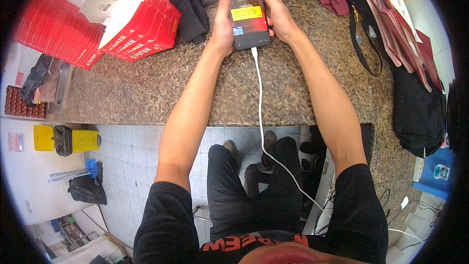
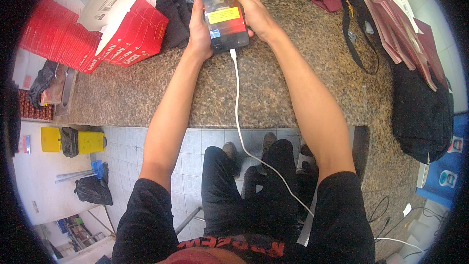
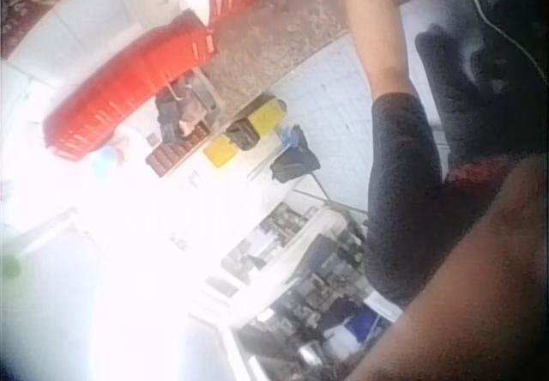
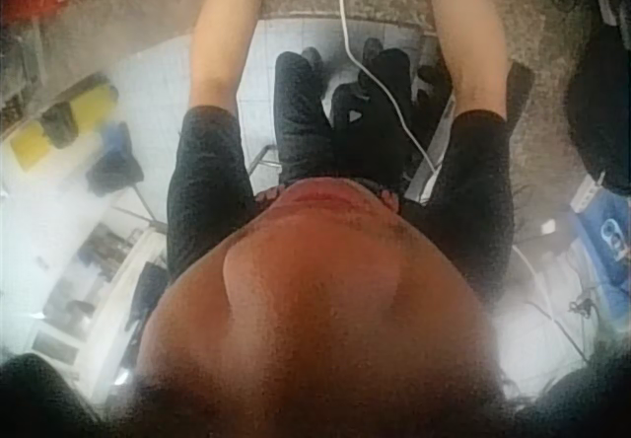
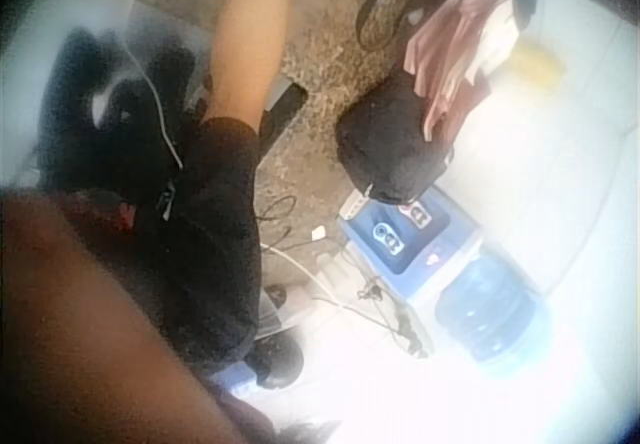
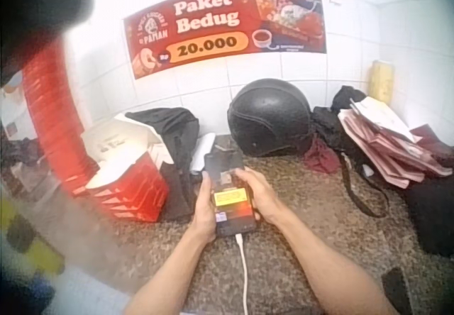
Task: The person assembles red and white cardboard food boxes by folding the flaps and inserting paper liners. They repeatedly pick up flat boxes, fold them into shape, and place them on a stack on the counter. A second person is briefly visible in the background handling a notebook.
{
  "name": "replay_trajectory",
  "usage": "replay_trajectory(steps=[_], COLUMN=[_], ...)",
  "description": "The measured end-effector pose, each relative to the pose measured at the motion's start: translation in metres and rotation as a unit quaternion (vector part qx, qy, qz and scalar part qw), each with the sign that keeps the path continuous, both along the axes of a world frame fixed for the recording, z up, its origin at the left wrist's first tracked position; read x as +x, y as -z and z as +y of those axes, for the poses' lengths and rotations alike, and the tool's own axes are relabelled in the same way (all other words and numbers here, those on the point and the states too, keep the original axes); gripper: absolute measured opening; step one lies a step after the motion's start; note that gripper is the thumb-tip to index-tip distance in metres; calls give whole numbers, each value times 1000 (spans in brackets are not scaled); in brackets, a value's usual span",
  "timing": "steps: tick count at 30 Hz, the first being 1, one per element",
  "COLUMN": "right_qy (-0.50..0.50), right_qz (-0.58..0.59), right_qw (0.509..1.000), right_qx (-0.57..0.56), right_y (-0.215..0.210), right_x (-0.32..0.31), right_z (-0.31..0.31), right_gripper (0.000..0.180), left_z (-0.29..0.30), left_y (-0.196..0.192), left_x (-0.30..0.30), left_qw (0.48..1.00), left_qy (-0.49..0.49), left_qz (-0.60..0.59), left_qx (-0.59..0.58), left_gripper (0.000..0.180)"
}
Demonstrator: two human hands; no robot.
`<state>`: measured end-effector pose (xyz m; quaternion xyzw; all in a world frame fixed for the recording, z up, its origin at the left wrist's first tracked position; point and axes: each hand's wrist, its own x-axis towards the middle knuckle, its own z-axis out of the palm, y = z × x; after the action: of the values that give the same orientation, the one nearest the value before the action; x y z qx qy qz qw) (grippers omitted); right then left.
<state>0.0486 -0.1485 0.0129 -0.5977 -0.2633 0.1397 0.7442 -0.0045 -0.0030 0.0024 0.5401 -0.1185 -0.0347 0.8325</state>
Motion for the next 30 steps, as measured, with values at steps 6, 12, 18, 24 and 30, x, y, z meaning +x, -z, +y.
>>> replay_trajectory(steps=[6,12,18,24,30], right_qy=[-5,10,14,-15,-9], right_qz=[5,12,6,27,32], right_qw=[1000,1000,1000,999,999], right_qx=[1,-6,2,-12,-10], right_y=[-2,-3,-7,-3,-3], right_x=[-2,-5,-8,0,-1], right_z=[-1,1,2,-1,-1], right_gripper=[45,43,43,43,44], left_z=[0,2,-3,0,-3], left_y=[1,3,2,3,8], left_x=[0,1,2,1,8], left_qw=[1000,1000,1000,1000,999], left_qy=[0,10,-6,-5,-32], left_qz=[-6,-3,-23,-13,-17], left_qx=[-2,-6,-10,-10,-30], left_gripper=[98,101,106,105,106])
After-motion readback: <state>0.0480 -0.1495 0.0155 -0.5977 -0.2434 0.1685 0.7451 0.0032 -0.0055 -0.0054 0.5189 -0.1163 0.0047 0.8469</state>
